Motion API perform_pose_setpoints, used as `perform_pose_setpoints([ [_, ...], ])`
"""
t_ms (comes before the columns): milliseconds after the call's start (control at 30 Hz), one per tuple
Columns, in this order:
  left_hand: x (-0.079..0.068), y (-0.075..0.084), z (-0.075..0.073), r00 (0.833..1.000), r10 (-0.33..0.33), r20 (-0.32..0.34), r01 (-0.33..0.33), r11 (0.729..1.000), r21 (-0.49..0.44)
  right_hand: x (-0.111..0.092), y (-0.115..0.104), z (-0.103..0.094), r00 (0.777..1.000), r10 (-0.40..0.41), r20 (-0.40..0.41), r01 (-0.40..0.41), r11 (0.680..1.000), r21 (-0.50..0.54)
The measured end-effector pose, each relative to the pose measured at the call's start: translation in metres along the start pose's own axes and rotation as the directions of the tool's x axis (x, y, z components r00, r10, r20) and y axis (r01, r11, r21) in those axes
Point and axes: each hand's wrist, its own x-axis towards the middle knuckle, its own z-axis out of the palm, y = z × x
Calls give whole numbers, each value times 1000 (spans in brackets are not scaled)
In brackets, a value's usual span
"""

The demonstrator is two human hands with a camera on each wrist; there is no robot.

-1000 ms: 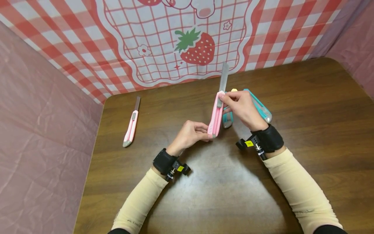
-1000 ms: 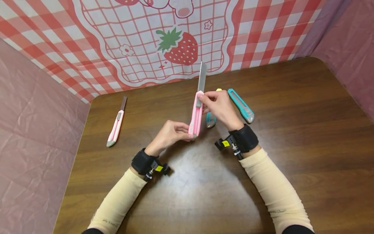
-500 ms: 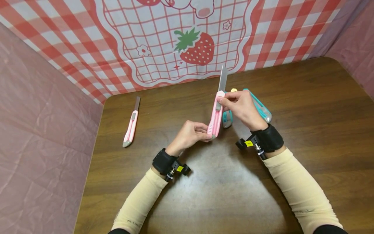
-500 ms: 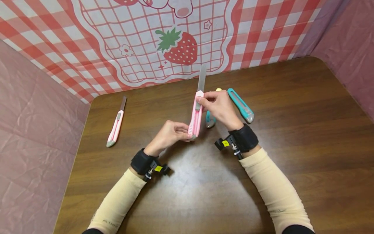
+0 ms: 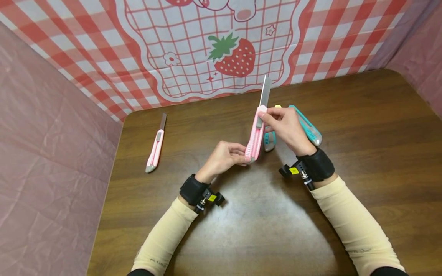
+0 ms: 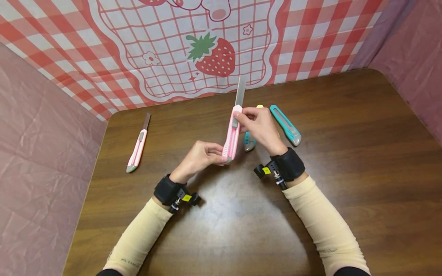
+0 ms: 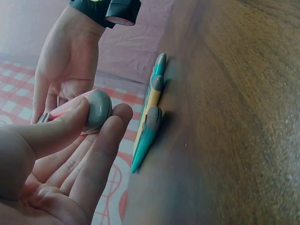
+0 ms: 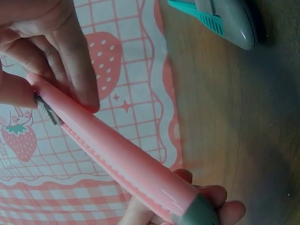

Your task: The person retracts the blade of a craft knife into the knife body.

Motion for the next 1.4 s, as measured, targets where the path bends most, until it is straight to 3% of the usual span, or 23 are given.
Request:
perform_pose_setpoints([
  [233,0,-1,0,1000,-1,8,1,1000,10,-1,-1,-1,999,12,33,-9,996,-90],
  [533,-2,0,0,1000,-11,-6,11,1000,11,-1,1,1,999,-31,21,33,997,-68],
  [767,-3,0,0,1000,-17,-16,17,1000,12,-4,1,3,998,-58,-1,58,992,-109],
  [1400,1,2,-2,999,28,-17,-27,998,49,-2,-2,5,999,-48,25,51,992,-117],
])
